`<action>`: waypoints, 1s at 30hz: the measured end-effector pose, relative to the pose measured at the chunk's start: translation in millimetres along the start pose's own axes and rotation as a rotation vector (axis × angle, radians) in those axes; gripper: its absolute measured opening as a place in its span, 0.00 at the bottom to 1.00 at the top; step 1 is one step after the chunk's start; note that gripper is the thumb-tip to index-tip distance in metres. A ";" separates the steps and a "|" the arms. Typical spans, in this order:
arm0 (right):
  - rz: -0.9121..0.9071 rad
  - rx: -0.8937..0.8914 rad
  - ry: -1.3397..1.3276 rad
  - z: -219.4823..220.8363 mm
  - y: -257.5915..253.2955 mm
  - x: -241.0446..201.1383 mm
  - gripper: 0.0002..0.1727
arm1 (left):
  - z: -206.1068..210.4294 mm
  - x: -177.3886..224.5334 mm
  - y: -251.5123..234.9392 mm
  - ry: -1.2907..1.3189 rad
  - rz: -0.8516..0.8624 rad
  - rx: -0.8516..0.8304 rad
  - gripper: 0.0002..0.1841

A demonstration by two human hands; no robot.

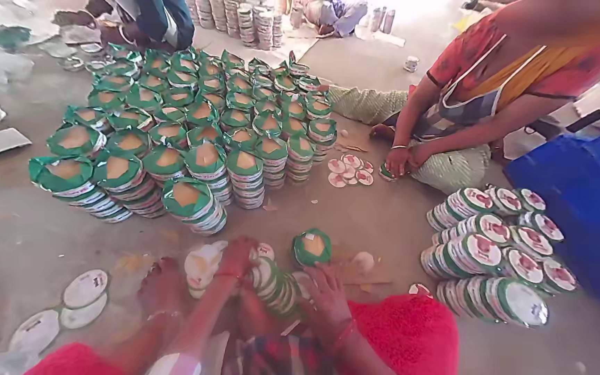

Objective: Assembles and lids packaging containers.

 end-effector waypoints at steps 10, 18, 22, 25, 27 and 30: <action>-0.096 0.098 0.013 7.2 0.7 -11.7 0.17 | 11.0 25.4 -1.0 -0.089 0.120 -0.112 0.31; -0.089 0.209 -0.110 -10.6 -7.4 -5.7 0.14 | -39.2 37.4 11.9 0.123 0.381 0.174 0.12; -0.041 0.289 -0.313 -27.4 -26.6 -3.2 0.16 | -57.7 48.1 14.5 0.109 0.563 0.252 0.11; 0.084 0.315 -0.528 -32.6 -50.1 1.1 0.23 | -80.0 66.6 25.0 0.227 0.648 0.290 0.15; 0.180 0.273 -0.734 -34.3 -67.6 0.1 0.30 | -91.1 79.4 33.5 0.312 0.602 0.267 0.16; 0.264 0.231 -1.006 -36.2 -91.8 -1.2 0.30 | -98.3 87.7 36.7 0.436 0.493 0.324 0.13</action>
Point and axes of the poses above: each hand's wrist, its own y-axis away from the middle knuckle, its own z-axis out of the palm, x = y × z, the point moved 8 cm from there along -y, towards the middle knuckle, and after that the axes turned 4 degrees about -x, right-handed, at the moved point
